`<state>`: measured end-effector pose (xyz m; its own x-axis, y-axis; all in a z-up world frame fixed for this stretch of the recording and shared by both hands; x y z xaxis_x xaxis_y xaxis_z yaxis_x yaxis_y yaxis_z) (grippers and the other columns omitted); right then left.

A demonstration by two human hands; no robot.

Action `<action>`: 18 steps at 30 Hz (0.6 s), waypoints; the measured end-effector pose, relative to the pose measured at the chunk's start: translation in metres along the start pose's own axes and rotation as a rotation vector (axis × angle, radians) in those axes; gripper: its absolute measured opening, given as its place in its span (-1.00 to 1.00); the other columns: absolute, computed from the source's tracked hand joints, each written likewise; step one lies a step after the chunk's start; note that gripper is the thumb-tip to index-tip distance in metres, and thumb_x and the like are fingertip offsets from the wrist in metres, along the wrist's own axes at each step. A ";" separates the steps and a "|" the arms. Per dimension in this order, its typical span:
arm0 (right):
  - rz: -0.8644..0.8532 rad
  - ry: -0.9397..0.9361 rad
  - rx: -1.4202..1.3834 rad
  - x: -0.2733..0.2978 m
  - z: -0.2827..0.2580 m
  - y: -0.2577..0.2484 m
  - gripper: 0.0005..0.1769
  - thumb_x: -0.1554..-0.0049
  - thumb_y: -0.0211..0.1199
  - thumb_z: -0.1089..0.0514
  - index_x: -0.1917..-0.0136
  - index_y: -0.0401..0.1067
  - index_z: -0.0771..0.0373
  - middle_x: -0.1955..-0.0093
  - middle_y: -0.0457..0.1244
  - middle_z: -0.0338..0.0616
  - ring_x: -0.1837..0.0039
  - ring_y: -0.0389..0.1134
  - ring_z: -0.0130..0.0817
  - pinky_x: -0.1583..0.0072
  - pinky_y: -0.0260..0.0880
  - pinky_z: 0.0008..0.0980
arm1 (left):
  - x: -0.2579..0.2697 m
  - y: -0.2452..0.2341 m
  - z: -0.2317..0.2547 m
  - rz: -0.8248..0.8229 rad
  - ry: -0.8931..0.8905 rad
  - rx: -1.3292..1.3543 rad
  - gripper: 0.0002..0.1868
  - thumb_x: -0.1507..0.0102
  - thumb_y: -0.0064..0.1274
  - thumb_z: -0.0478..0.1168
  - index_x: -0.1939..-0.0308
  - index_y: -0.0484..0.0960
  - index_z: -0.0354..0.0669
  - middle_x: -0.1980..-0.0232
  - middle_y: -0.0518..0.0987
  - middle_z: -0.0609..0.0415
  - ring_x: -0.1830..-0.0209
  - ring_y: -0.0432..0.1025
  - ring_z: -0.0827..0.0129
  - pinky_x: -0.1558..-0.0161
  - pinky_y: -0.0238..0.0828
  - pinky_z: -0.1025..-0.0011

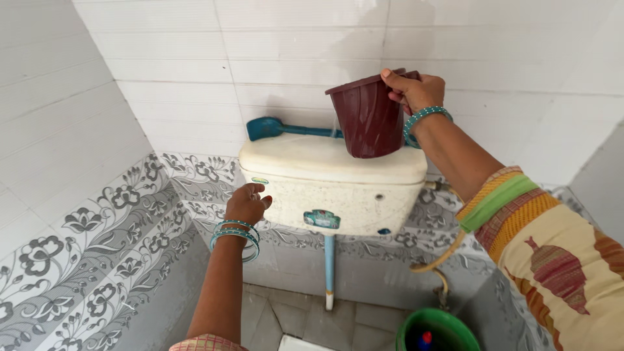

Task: The person fills a maroon pitcher with water from a tap, then uses a blue scrub brush to clean the toilet cistern and surrounding tiled walls. They repeatedly rinse the pitcher and pour water onto the cistern to rinse away residue.

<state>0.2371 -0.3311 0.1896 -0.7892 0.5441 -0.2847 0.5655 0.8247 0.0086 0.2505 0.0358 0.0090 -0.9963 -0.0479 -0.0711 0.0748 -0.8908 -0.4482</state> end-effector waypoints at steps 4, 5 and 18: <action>0.012 -0.009 0.053 0.020 -0.004 -0.023 -0.63 0.11 0.63 -0.06 0.30 0.52 0.19 0.38 0.39 -0.25 0.39 0.35 -0.65 0.42 0.13 -0.70 | 0.003 0.002 0.003 -0.027 0.078 -0.066 -0.48 -0.20 0.25 -0.30 -0.24 0.55 -0.28 -0.19 0.60 -0.25 -0.06 0.54 0.24 0.04 0.46 0.42; 0.015 -0.012 0.076 0.024 -0.004 -0.029 -0.63 0.11 0.63 -0.06 0.30 0.52 0.20 0.38 0.39 -0.24 0.39 0.36 -0.64 0.43 0.13 -0.70 | 0.005 0.005 0.003 -0.054 0.039 -0.050 -0.49 -0.21 0.22 -0.30 -0.25 0.54 -0.28 -0.18 0.63 -0.25 -0.04 0.55 0.20 0.07 0.48 0.39; -0.096 -0.061 0.529 0.010 -0.023 0.034 -0.54 0.21 0.64 -0.06 0.24 0.53 0.27 0.35 0.41 -0.11 0.37 0.36 -0.47 0.29 0.30 -0.60 | 0.016 -0.015 0.003 -0.050 -0.011 0.092 -0.51 -0.21 0.19 -0.29 -0.24 0.55 -0.24 -0.18 0.64 -0.16 -0.04 0.57 0.29 0.14 0.56 0.37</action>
<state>0.2430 -0.2943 0.2096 -0.8369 0.4471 -0.3157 0.5472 0.6717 -0.4994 0.2338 0.0470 0.0171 -0.9992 -0.0067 -0.0406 0.0211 -0.9300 -0.3669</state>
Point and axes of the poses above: each hand's wrist, its own x-axis away from the middle knuckle, its own y-axis out of the palm, z = x × y, the point moved 4 cm from there along -x, towards the middle knuckle
